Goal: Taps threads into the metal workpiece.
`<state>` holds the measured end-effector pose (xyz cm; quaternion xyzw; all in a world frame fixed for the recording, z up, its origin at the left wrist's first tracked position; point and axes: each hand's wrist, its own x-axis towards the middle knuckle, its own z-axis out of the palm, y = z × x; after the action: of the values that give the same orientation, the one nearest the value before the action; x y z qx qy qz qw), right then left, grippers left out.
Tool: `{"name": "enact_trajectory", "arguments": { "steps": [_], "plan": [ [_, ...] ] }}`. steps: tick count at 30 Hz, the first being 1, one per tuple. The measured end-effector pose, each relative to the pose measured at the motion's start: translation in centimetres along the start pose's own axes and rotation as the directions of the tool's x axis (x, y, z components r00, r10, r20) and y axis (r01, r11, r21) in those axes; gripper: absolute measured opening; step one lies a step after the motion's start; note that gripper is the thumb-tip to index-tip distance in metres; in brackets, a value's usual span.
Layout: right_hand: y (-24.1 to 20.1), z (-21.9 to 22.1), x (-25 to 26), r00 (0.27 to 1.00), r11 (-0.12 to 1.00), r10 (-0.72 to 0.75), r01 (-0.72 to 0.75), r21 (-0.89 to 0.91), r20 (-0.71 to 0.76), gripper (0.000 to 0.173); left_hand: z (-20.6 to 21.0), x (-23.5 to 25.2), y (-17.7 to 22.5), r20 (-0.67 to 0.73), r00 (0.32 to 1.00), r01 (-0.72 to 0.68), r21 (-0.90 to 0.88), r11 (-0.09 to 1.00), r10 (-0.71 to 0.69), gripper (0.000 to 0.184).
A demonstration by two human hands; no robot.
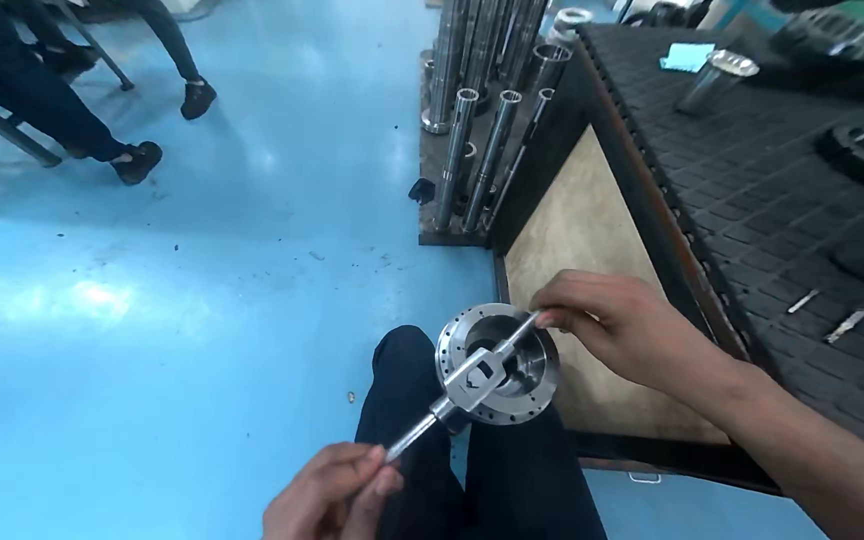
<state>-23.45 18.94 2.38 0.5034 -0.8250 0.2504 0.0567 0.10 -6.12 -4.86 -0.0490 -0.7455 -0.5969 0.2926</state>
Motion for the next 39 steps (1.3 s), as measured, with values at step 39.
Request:
{"name": "enact_trajectory", "arguments": {
  "steps": [39],
  "plan": [
    [-16.7, 2.5, -0.6, 0.894, 0.871, 0.228, -0.365, 0.329, 0.386, 0.026, 4.0, 17.0, -0.3, 0.608, 0.781, 0.005, 0.223, 0.975, -0.143, 0.026]
  ]
}}
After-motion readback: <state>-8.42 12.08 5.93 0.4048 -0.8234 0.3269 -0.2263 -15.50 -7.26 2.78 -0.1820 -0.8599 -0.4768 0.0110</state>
